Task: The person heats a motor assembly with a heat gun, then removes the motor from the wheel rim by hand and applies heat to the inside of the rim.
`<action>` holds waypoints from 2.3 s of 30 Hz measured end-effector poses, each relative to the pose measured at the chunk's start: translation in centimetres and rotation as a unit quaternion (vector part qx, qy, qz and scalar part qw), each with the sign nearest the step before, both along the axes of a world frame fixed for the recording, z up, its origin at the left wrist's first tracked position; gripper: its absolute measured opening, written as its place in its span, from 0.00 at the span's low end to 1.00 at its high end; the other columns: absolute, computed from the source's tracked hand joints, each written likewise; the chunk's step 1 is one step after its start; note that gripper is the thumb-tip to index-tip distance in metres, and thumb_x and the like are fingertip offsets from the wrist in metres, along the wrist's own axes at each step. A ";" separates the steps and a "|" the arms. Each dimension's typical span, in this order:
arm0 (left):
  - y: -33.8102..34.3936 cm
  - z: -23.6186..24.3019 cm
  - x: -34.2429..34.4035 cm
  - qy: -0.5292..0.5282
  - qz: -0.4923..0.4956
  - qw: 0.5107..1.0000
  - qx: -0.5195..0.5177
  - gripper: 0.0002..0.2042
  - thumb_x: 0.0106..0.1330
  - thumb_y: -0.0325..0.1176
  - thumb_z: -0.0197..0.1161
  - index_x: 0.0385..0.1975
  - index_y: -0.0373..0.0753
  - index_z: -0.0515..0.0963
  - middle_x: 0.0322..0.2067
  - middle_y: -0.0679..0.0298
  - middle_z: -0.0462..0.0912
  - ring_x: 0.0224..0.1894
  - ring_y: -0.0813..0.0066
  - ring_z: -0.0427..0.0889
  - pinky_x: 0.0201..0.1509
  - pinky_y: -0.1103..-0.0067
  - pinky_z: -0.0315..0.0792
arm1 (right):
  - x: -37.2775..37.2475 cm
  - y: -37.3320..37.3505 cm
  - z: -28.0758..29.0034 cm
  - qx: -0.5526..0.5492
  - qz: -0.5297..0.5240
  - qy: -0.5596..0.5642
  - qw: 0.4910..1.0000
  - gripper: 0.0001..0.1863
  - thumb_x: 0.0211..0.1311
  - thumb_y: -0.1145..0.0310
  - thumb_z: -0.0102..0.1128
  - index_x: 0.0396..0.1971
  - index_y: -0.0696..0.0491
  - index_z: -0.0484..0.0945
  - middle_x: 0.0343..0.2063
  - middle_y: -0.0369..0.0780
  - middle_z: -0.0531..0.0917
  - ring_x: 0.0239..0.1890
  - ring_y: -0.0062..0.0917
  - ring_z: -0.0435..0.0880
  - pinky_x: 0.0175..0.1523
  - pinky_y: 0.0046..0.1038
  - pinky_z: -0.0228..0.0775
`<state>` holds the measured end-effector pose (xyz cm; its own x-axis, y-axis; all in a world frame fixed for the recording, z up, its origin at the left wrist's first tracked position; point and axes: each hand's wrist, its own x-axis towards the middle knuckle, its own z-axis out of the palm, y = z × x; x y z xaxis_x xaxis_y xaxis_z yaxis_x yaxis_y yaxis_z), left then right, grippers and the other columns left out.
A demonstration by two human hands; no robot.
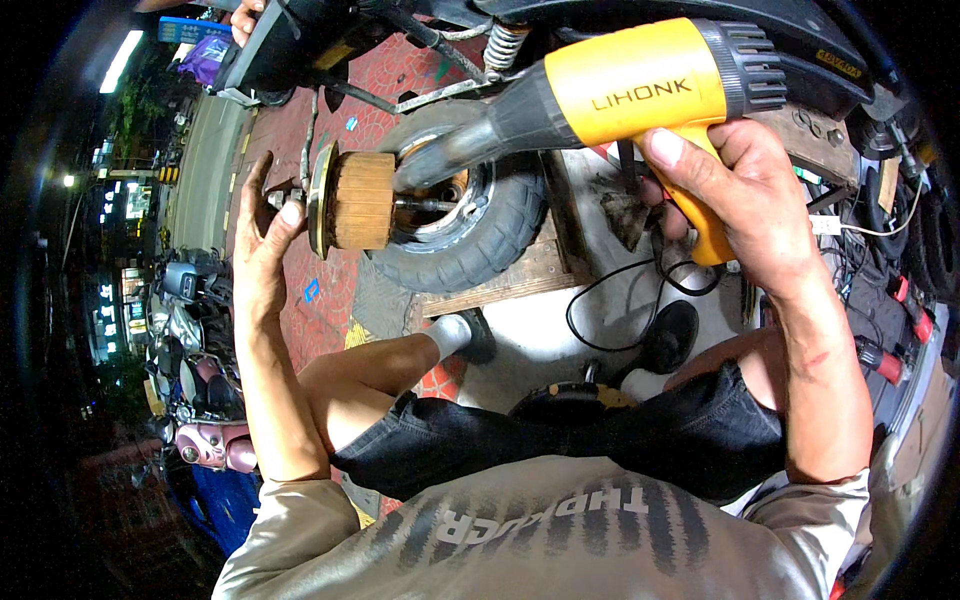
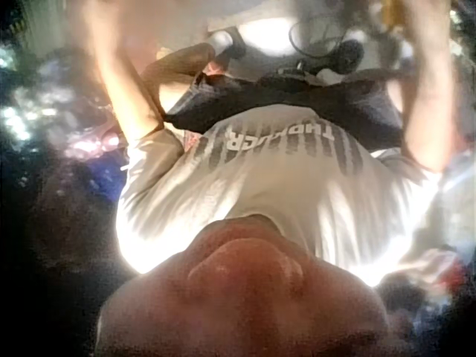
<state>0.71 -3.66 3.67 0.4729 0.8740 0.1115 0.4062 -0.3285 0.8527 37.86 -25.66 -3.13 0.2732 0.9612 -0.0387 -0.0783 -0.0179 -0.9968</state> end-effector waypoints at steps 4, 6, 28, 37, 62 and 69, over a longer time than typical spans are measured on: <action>0.2 -0.7 0.3 0.021 0.021 1.000 0.001 0.53 0.60 0.60 0.75 0.79 0.38 0.55 0.59 0.47 0.77 0.61 0.60 0.78 0.66 0.65 0.71 | -1.0 0.6 0.6 0.019 0.008 0.022 1.000 0.21 0.74 0.51 0.65 0.48 0.56 0.85 0.30 0.32 0.83 0.29 0.14 0.82 0.33 0.19 0.75; 0.6 -0.5 0.2 -0.001 0.026 0.999 -0.041 0.55 0.61 0.57 0.76 0.79 0.35 0.51 0.58 0.47 0.78 0.60 0.59 0.78 0.69 0.62 0.70 | -1.4 1.0 0.2 0.017 -0.010 0.031 0.999 0.22 0.73 0.51 0.66 0.47 0.56 0.85 0.30 0.33 0.84 0.29 0.14 0.82 0.33 0.20 0.75; 4.5 -2.2 0.2 -0.017 0.142 0.969 -0.201 0.39 0.77 0.65 0.50 0.67 0.30 0.72 0.61 0.50 0.81 0.61 0.62 0.80 0.69 0.66 0.68 | -1.6 1.7 -0.1 0.005 0.015 -0.025 1.000 0.27 0.72 0.44 0.64 0.46 0.58 0.82 0.29 0.38 0.84 0.27 0.18 0.83 0.33 0.21 0.77; 3.4 -0.5 1.2 0.206 0.209 0.952 -0.084 0.43 0.70 0.75 0.48 0.50 0.32 0.83 0.35 0.56 0.88 0.32 0.69 0.87 0.39 0.73 0.80 | -1.7 1.3 -0.3 0.010 -0.010 -0.014 1.000 0.28 0.71 0.43 0.65 0.45 0.57 0.82 0.28 0.37 0.84 0.26 0.17 0.82 0.32 0.20 0.76; 2.6 -1.8 0.2 0.055 0.136 0.986 -0.080 0.31 0.74 0.65 0.58 0.47 0.37 0.84 0.32 0.65 0.84 0.31 0.79 0.80 0.36 0.78 0.73 | -2.2 1.6 0.3 -0.008 0.015 -0.012 1.000 0.22 0.73 0.50 0.66 0.47 0.57 0.84 0.30 0.37 0.86 0.28 0.18 0.83 0.34 0.22 0.77; 2.2 0.0 -0.1 0.276 0.183 0.943 -0.040 0.40 0.73 0.72 0.50 0.45 0.34 0.87 0.24 0.59 0.84 0.31 0.70 0.84 0.43 0.74 0.76 | -1.8 1.6 -0.2 -0.031 0.005 0.024 0.999 0.21 0.74 0.54 0.65 0.49 0.59 0.83 0.30 0.36 0.85 0.26 0.20 0.83 0.32 0.23 0.77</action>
<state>0.57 -1.47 3.64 0.1054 0.9849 -0.1373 0.8690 -0.0241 0.4943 36.06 -24.06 -3.31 0.2600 0.9592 -0.1109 -0.1250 -0.0805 -0.9889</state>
